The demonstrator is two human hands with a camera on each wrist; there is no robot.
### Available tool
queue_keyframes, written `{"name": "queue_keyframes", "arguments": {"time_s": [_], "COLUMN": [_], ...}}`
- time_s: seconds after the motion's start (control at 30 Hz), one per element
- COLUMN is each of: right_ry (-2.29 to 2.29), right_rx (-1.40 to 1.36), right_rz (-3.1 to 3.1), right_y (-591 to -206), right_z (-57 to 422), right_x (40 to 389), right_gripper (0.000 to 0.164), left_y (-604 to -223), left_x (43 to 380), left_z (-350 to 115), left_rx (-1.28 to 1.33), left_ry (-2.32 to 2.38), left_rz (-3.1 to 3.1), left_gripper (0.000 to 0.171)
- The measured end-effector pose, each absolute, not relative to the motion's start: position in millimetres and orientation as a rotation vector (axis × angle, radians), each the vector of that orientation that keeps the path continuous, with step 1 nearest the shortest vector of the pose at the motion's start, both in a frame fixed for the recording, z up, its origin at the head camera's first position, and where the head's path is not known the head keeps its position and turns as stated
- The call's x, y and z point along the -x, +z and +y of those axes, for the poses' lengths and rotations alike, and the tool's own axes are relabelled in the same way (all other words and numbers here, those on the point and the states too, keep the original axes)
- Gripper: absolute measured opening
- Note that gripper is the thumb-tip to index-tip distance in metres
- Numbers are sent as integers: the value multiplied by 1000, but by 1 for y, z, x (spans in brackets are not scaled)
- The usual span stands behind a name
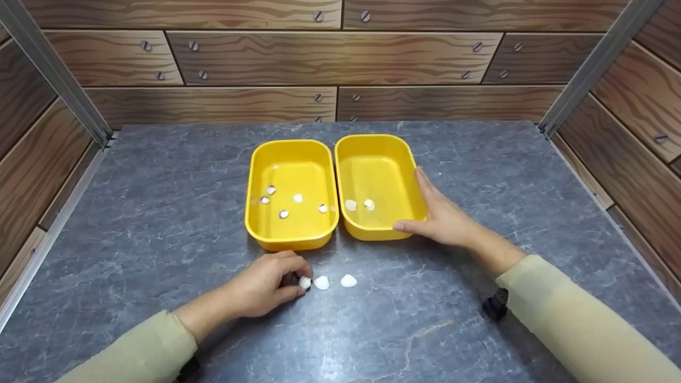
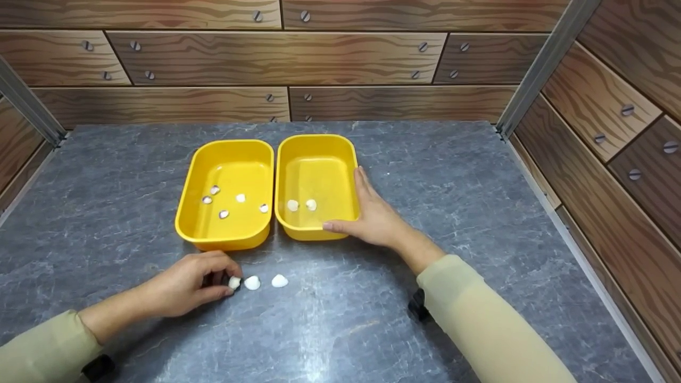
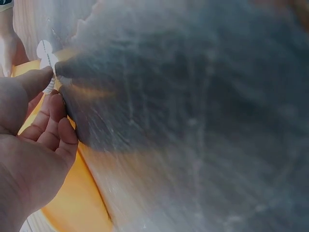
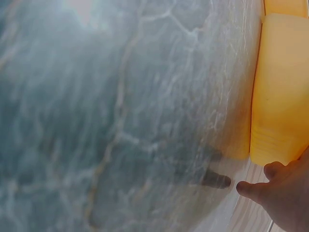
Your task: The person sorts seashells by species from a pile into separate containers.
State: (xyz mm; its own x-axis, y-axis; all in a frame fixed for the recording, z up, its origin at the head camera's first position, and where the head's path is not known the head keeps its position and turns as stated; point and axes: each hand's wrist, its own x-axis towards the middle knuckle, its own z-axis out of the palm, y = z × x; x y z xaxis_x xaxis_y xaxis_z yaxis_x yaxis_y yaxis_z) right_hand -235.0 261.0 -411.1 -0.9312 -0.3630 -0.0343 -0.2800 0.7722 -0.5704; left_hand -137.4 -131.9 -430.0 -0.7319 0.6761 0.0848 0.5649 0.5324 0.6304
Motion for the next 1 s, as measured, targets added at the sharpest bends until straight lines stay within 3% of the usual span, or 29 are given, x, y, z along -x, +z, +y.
{"name": "queue_keyframes", "arguments": {"time_s": [0.53,1.0], "right_ry": [-881,-896], "right_rx": [528,527], "right_rz": [2823,2812], "right_y": [-412,-412], "right_z": [261,261], "right_x": [235,235], "right_gripper": [131,131], "left_y": [-425,-362], "left_x": [137,153], "left_z": [-132,-107], "left_rx": [-1100,-1213], "left_ry": [1025,1132], "left_rz": [2570,2643], "left_gripper": [17,15]}}
